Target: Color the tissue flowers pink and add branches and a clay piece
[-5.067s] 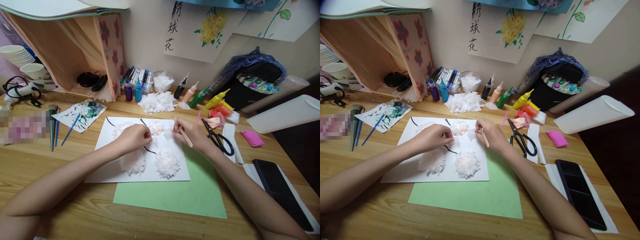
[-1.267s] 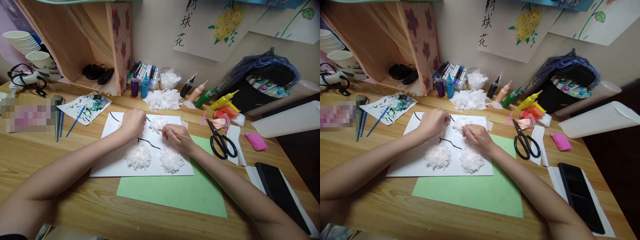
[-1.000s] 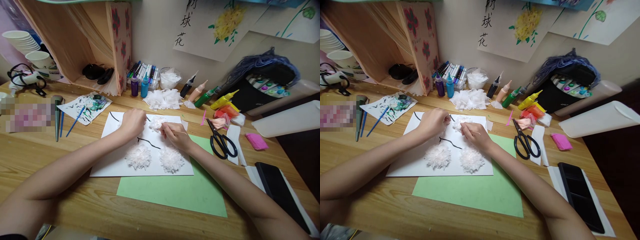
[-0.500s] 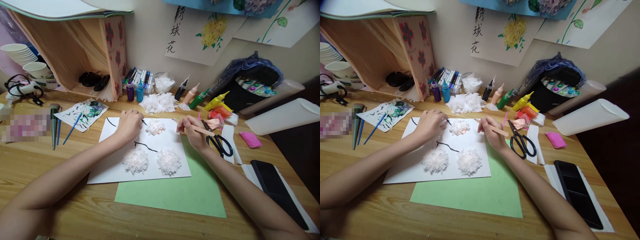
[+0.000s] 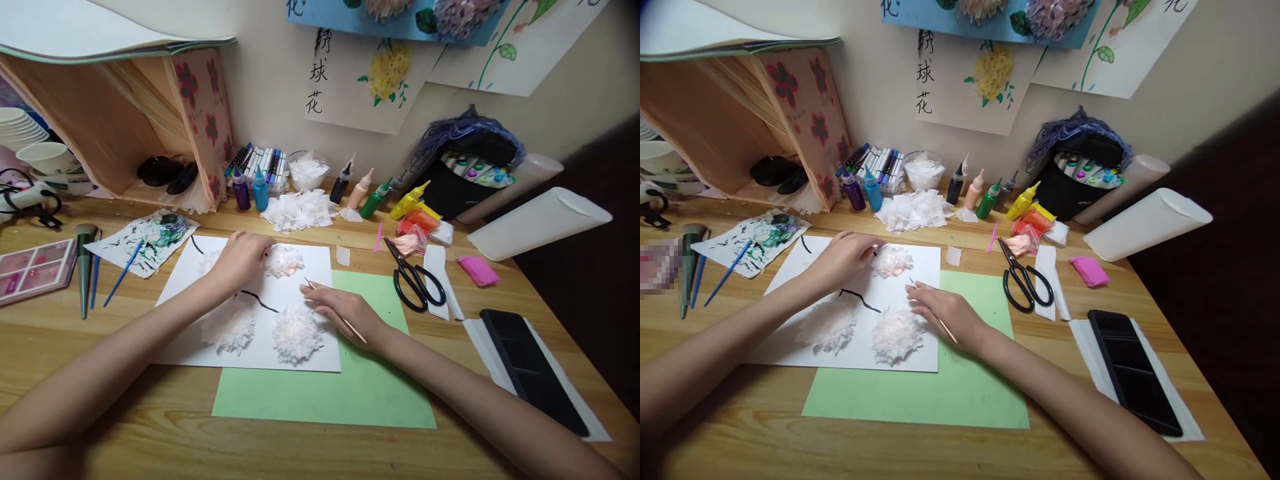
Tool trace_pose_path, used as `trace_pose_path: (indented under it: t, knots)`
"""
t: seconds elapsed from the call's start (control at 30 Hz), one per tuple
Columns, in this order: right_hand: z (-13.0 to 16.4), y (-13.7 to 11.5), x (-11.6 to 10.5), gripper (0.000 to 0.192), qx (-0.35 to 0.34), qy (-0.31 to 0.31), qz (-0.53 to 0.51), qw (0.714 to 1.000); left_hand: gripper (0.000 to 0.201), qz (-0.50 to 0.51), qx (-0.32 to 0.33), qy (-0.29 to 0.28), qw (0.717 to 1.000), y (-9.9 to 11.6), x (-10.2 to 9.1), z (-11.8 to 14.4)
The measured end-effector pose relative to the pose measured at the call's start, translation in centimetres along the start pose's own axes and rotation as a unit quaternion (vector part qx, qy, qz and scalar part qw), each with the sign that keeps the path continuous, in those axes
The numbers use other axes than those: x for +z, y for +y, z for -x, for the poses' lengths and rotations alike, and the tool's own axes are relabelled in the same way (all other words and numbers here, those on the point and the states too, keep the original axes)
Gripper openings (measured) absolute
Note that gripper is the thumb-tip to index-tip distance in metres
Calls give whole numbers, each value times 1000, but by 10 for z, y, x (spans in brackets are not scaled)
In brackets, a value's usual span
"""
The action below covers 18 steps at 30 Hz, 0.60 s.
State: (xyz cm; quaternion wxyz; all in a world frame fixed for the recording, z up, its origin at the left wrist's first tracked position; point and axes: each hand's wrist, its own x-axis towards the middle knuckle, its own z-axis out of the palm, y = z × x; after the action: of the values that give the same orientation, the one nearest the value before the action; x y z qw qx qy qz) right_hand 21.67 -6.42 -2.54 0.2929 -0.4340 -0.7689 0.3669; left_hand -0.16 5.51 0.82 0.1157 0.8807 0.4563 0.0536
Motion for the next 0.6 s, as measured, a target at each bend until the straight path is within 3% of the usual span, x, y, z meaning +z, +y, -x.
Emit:
trace_pose_path:
  t: [0.07, 0.13, 0.23, 0.33, 0.43, 0.53, 0.6]
  knots:
    - [-2, -3, -3, 29, 30, 21, -60, 998, 42, -2, 0, -6, 1000, 0, 0, 0]
    - [-5, 1, -12, 29, 60, 97, -71, 991, 47, -3, 0, -11, 1000, -2, 1, 0]
    - [-10, 23, -31, 19, 81, 214, 81, 970, 57, -1, 1, -26, 1000, -3, 1, 1]
    - [-14, 46, -43, 16, 85, 224, 221, 946, 62, -3, 7, -44, 999, -2, -1, 1]
    - [-17, 54, -45, 14, 67, 235, 274, 930, 66, -9, 15, -52, 998, 0, -5, 2]
    - [-22, 45, -41, 14, 56, 253, 238, 936, 68, -1, 5, -68, 998, 2, -10, 3]
    - [-27, 34, -37, 17, 64, 276, 152, 947, 66, 20, -1, -82, 996, 2, -12, 4]
